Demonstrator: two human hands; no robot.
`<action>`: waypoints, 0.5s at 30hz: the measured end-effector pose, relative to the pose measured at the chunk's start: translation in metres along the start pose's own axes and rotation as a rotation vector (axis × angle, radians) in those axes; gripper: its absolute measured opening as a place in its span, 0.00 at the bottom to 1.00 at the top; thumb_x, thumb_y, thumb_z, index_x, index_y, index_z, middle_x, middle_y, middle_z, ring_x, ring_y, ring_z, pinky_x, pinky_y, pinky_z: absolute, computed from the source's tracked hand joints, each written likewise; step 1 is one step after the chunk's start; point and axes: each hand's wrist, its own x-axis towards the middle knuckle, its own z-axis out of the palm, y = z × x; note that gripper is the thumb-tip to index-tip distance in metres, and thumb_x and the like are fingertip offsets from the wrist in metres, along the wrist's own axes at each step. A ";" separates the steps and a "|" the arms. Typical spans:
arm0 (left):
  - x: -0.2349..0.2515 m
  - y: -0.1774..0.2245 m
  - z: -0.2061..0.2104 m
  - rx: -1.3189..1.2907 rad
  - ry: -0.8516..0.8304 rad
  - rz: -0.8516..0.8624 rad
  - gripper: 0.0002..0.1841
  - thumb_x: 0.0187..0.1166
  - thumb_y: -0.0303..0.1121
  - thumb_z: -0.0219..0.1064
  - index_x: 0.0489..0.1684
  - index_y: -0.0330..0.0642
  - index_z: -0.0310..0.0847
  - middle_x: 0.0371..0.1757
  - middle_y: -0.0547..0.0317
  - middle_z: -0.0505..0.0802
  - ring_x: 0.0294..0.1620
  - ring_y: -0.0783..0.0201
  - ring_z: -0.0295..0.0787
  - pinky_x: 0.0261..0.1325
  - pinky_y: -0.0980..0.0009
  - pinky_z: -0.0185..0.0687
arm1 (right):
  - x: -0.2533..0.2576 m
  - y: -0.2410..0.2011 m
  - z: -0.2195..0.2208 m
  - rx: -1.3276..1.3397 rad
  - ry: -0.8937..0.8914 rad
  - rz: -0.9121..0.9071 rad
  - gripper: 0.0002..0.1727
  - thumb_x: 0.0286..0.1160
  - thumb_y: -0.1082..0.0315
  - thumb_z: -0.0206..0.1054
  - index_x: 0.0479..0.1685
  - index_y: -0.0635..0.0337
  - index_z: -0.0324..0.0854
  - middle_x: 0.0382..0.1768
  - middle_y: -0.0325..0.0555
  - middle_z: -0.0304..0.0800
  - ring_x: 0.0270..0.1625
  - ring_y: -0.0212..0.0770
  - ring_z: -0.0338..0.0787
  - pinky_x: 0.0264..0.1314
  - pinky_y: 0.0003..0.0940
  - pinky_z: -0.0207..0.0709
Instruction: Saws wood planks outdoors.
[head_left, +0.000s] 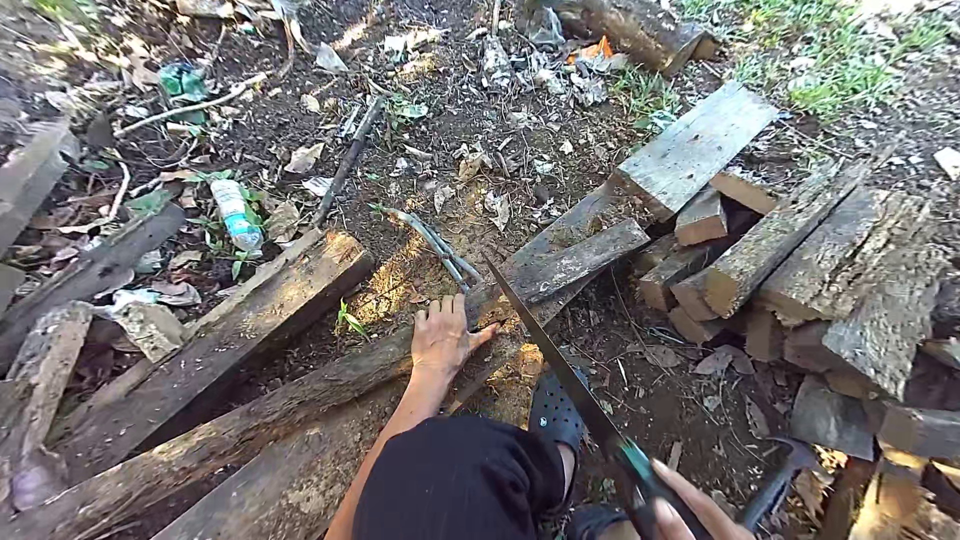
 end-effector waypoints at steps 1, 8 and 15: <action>0.000 0.000 0.001 -0.002 0.008 -0.004 0.57 0.59 0.88 0.52 0.70 0.44 0.82 0.62 0.49 0.92 0.62 0.45 0.89 0.63 0.42 0.81 | 0.027 0.004 0.017 0.003 0.019 -0.016 0.22 0.86 0.60 0.63 0.75 0.55 0.81 0.42 0.45 0.95 0.28 0.36 0.91 0.30 0.39 0.91; 0.000 -0.003 -0.001 -0.019 -0.043 -0.009 0.59 0.57 0.90 0.49 0.71 0.44 0.81 0.66 0.49 0.91 0.67 0.46 0.87 0.68 0.42 0.79 | 0.161 0.024 0.108 0.202 0.089 -0.083 0.22 0.84 0.64 0.66 0.70 0.69 0.81 0.50 0.49 0.95 0.26 0.33 0.90 0.25 0.33 0.89; 0.002 0.001 -0.002 -0.018 -0.037 -0.006 0.57 0.58 0.88 0.54 0.70 0.44 0.82 0.64 0.49 0.91 0.65 0.45 0.88 0.64 0.42 0.81 | -0.008 0.001 -0.004 -0.021 0.022 0.015 0.22 0.87 0.58 0.63 0.74 0.55 0.80 0.43 0.46 0.95 0.29 0.34 0.92 0.32 0.37 0.92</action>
